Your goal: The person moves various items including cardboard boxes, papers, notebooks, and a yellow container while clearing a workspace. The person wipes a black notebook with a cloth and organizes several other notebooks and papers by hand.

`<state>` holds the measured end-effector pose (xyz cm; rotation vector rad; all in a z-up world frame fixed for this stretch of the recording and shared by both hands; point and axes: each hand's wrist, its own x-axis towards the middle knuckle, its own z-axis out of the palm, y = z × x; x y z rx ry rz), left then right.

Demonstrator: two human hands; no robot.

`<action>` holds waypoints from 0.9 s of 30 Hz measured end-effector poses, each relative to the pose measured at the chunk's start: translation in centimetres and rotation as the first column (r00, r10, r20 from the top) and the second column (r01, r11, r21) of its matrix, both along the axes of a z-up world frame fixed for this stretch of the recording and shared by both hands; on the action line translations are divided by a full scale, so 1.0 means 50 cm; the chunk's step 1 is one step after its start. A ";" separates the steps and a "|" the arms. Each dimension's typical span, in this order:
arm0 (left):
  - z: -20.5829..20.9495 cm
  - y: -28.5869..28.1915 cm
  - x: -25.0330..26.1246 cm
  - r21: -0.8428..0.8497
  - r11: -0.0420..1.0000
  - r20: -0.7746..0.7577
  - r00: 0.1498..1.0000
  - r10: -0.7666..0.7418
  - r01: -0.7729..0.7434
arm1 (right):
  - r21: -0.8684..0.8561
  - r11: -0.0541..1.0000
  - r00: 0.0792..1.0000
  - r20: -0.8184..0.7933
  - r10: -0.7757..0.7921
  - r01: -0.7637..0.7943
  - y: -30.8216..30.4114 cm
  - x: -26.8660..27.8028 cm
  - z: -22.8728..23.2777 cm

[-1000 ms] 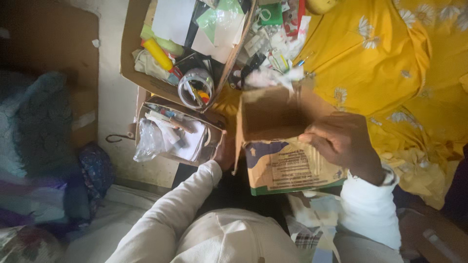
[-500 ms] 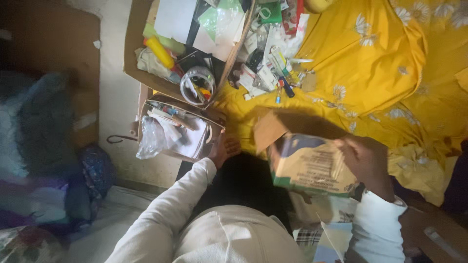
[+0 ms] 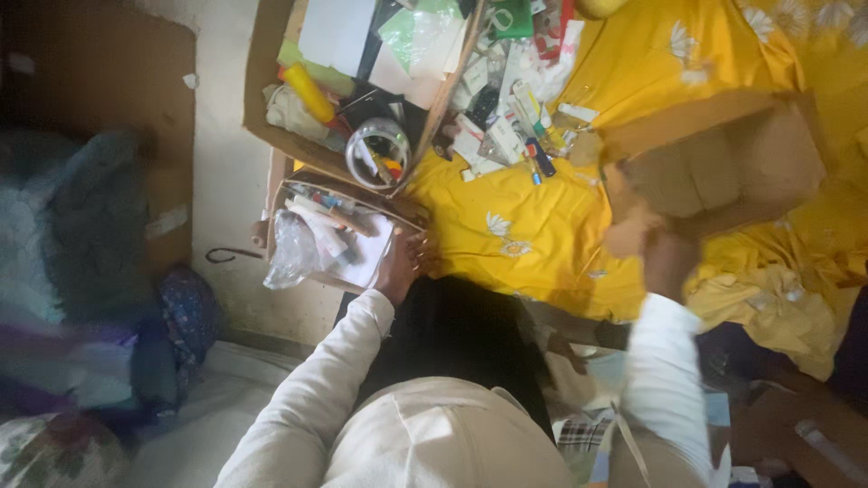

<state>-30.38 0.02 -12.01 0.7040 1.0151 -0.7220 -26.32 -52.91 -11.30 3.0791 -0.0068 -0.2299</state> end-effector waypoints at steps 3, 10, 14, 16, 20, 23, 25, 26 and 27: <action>-0.001 0.047 0.014 0.065 0.998 0.049 0.999 0.020 -0.023 | 0.441 0.889 0.992 -0.026 -0.122 0.121 0.200 0.027 -0.050; -0.047 0.289 0.118 0.698 0.708 0.233 0.968 -0.089 -0.103 | 0.799 0.557 0.973 0.214 0.086 -0.226 0.773 0.236 0.056; -0.154 0.445 0.202 0.559 0.612 0.605 0.780 0.160 -0.559 | 0.792 0.579 0.981 0.165 0.105 -0.195 1.037 0.332 0.032; -0.204 0.519 0.247 0.692 0.566 0.482 0.871 0.101 -0.449 | 0.932 0.363 1.000 -0.011 -0.011 0.014 1.172 0.367 -0.025; -0.258 0.580 0.307 0.603 0.703 0.304 0.923 0.235 -0.378 | 0.700 0.706 0.949 -0.143 0.283 -0.105 1.384 0.426 -0.170; -0.255 0.572 0.329 0.383 0.853 0.253 0.928 0.273 -0.355 | 0.869 0.423 0.964 -0.259 -0.055 0.258 1.457 0.437 -0.245; -0.238 0.555 0.329 0.276 0.901 0.216 0.935 0.282 -0.335 | 0.819 0.453 0.930 -0.362 -0.067 0.352 1.466 0.446 -0.254; -0.233 0.554 0.335 0.272 0.906 0.211 0.939 0.273 -0.324 | 0.761 0.480 0.884 -0.463 -0.068 0.436 1.465 0.450 -0.244; -0.230 0.552 0.335 0.281 0.900 0.191 0.938 0.288 -0.334 | 0.756 0.481 0.880 -0.468 -0.078 0.444 1.454 0.452 -0.226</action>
